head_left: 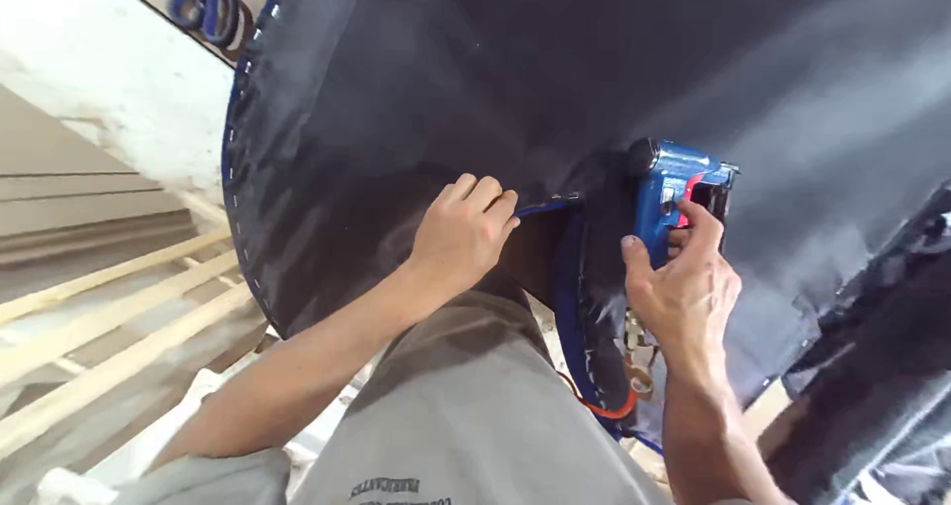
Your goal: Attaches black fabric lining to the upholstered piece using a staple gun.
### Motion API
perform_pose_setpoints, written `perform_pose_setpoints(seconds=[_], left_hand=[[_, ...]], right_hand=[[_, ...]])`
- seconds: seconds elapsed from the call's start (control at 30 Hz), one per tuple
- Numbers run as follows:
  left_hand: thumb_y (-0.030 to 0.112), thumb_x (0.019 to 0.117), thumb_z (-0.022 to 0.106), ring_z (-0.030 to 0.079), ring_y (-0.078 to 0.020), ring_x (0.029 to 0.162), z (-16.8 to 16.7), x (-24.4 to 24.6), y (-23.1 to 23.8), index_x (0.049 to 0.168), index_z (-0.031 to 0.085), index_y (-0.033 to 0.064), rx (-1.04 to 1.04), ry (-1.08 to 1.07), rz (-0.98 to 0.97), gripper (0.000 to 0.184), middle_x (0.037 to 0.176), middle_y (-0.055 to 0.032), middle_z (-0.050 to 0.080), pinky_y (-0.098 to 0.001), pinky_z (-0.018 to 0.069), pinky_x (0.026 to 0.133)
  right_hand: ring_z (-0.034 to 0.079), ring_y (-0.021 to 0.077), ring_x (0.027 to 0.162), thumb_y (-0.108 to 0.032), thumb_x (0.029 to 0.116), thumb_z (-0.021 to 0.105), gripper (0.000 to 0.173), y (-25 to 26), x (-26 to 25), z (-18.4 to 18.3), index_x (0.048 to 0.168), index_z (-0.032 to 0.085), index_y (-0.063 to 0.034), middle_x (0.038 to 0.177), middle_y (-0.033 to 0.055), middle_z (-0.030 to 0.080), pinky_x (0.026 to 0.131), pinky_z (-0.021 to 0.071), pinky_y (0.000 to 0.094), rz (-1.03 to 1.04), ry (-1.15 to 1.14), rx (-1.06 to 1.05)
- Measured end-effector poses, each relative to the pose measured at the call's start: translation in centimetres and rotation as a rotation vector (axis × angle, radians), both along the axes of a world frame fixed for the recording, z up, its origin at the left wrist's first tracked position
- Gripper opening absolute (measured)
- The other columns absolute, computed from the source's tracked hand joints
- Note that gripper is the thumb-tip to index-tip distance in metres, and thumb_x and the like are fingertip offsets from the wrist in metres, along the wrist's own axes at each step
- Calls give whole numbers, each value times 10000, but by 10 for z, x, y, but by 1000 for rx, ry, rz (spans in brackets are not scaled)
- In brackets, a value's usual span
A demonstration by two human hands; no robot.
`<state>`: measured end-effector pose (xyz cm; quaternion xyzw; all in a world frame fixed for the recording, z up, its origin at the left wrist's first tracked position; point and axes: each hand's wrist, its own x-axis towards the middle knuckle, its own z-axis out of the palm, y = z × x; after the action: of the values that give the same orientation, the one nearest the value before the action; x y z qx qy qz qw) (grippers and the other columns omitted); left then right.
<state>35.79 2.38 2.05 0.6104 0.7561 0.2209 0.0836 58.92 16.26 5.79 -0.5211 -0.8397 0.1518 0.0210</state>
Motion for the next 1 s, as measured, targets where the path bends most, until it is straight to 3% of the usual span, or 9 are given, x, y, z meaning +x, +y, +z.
perform_pose_setpoints(seconds=[0.27,0.4,0.53,0.63,0.73,0.83,1.0], left_hand=[[216,1049,561,651,-306,952,-11,20,5,1195,733,36,45,200,26,289,1051,-135,693,-392,543,779],[189,1043,562,662,-320,939,-12,19,2,1174,732,18,43,228,47,274,1042,-155,690,-404,557,764],[125,1006,595,688,-320,839,-18,19,8,1035,740,-10,137,340,24,200,956,-166,695,-402,568,677],[95,969,609,694,-321,858,-18,17,8,1005,741,-10,150,293,2,173,974,-167,698,-411,576,680],[160,994,592,685,-310,937,-15,16,5,1115,757,19,104,171,25,249,1045,-154,707,-398,584,779],[150,1001,606,670,-294,985,-13,14,4,1125,766,46,71,72,40,228,1074,-139,697,-381,575,850],[36,976,586,675,-303,923,-8,7,10,1046,749,17,83,174,-31,179,976,-149,696,-372,572,785]], right_hand=[[698,345,740,-481,892,669,639,-13,-1,-16,1342,569,-40,914,182,717,628,528,549,37,40,91],[672,395,739,-565,966,571,576,-5,0,2,1239,670,-68,880,195,688,582,485,584,168,-31,157],[685,327,1006,-287,1023,591,280,9,-39,7,1196,729,-115,1085,133,699,773,567,494,602,156,173],[690,285,987,-219,1018,588,238,18,-72,-23,1165,746,-117,1082,93,707,750,582,430,898,275,146],[688,269,948,-201,1006,584,232,22,-80,-33,1136,753,-111,1044,81,705,712,572,412,949,269,154],[682,273,963,-215,1004,593,237,24,-79,-35,1137,758,-110,1053,88,703,736,573,413,939,280,132],[690,283,908,-127,982,610,158,24,-82,-43,1010,759,-81,990,95,709,650,557,405,949,326,225]])
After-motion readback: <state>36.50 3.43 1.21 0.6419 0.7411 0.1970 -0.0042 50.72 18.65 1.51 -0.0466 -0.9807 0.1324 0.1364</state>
